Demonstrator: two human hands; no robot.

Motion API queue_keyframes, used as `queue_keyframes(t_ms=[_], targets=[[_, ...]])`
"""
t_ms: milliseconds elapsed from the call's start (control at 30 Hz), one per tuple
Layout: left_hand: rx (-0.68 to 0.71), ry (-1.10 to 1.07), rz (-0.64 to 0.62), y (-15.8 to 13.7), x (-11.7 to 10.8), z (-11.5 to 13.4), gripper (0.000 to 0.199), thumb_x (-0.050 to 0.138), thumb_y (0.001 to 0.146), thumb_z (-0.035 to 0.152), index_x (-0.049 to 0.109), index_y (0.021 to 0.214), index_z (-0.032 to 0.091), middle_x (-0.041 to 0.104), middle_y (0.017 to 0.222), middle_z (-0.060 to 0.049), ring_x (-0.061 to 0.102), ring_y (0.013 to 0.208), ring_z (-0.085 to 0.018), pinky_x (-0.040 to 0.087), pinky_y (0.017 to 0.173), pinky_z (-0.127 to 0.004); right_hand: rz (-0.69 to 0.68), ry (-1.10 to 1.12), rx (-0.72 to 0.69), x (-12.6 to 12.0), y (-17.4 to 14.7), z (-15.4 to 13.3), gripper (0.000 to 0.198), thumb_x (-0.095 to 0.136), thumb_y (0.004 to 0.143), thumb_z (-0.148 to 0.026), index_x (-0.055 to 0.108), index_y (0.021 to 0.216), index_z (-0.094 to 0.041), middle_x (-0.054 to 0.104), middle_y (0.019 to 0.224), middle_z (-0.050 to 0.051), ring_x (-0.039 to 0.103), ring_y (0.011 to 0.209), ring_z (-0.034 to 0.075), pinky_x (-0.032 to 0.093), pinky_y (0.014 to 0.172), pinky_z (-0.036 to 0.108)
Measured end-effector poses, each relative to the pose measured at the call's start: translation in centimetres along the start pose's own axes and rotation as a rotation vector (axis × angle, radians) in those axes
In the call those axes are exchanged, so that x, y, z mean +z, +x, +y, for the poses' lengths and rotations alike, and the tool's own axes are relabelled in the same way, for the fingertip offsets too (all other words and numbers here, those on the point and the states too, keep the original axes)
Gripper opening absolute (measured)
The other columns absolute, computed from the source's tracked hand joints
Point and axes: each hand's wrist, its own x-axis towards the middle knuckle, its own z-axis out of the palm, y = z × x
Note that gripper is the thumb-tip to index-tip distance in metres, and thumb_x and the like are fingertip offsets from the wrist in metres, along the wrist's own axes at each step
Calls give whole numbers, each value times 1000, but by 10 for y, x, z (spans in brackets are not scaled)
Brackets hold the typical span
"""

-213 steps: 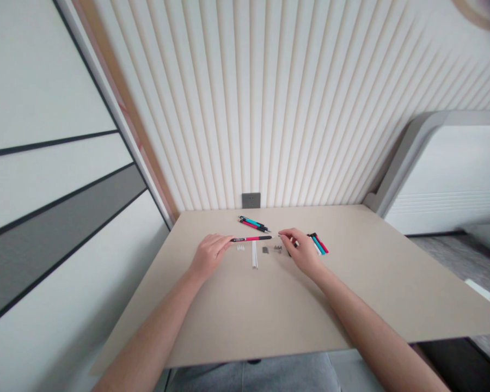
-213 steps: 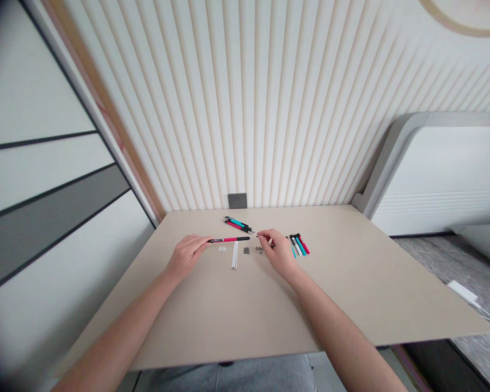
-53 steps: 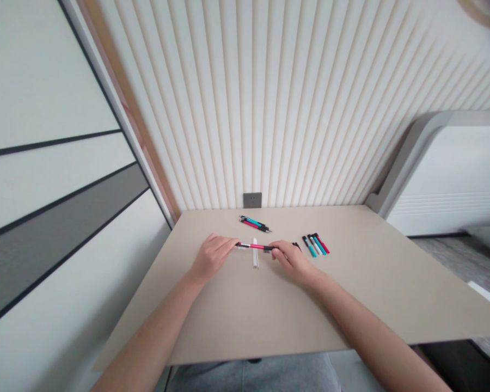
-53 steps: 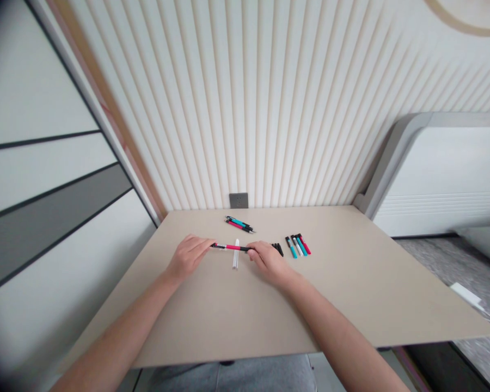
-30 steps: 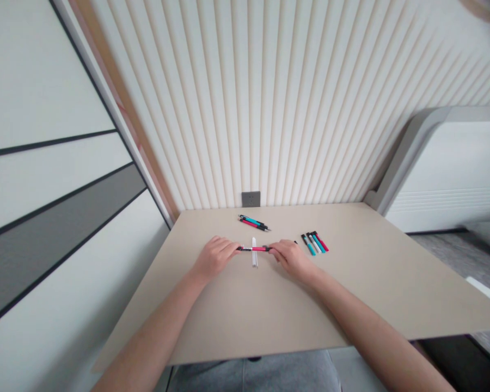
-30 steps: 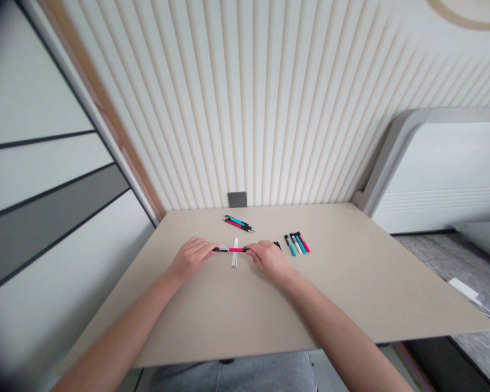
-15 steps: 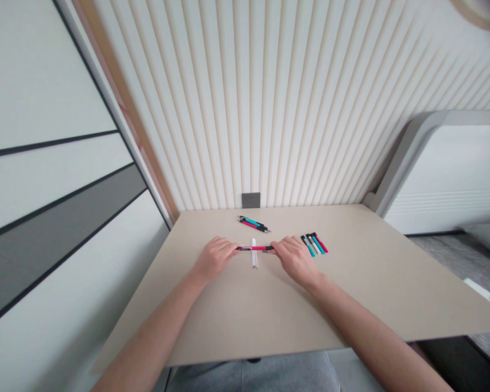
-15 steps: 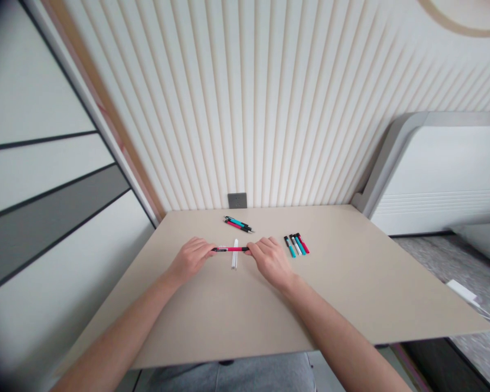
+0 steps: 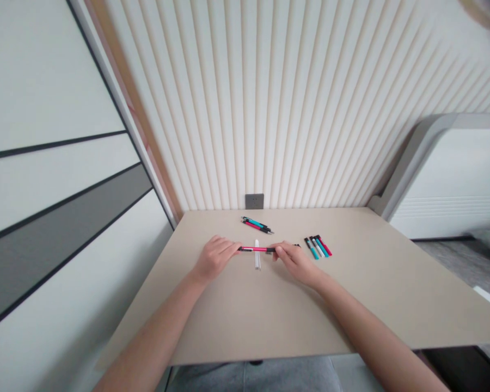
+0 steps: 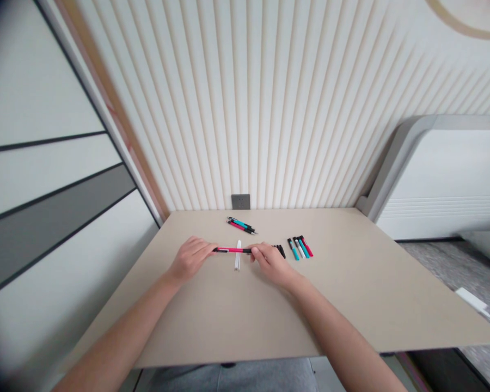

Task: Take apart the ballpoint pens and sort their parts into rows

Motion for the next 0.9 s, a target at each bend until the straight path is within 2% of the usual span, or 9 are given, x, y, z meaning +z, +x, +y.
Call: queue_keyframes(t_ms=[100,200,433,567,767,900], targets=[[6,-2,16,-2,0,0,18,50,96,20,60,110,17,69,89,-6,60,77,-16,42,73,-32,-68,57,82,-1,0,4,46,27,101,-39,62,80,-18,65,77,2,58,73,15,45,71,27],[14,-9,5,-2,1,0,17,52,94,19,59,109,17,69,88,-5,59,77,-16,41,73,-32,-119,49,81,-5,0,4,46,31,100,-41,60,74,-18,63,70,0,56,66,14,43,66,25],[-25,-26,-54,2,4,2,18,46,97,24,62,94,16,66,78,-6,57,71,-16,40,67,-31,17,-113,-7,-10,1,-1,41,36,100,-34,57,68,-19,61,67,2,56,69,15,41,68,27],[-40,-82,-73,3,6,2,20,45,97,26,61,91,15,63,74,-5,55,68,-16,39,65,-29,68,-226,-98,-12,0,1,36,38,99,-32,60,74,-19,61,68,3,55,71,17,40,68,28],[-85,-236,-90,2,7,0,24,42,99,29,61,92,15,64,72,-5,55,67,-15,41,67,-29,138,-497,-255,-15,-2,-1,26,44,98,-31,65,93,-17,64,76,8,54,76,19,37,70,31],[-84,-208,-48,4,3,0,22,44,98,27,61,95,14,64,72,-4,54,65,-15,40,66,-29,164,-501,-260,-15,-1,-7,24,46,97,-30,65,102,-18,67,85,9,55,85,21,38,76,33]])
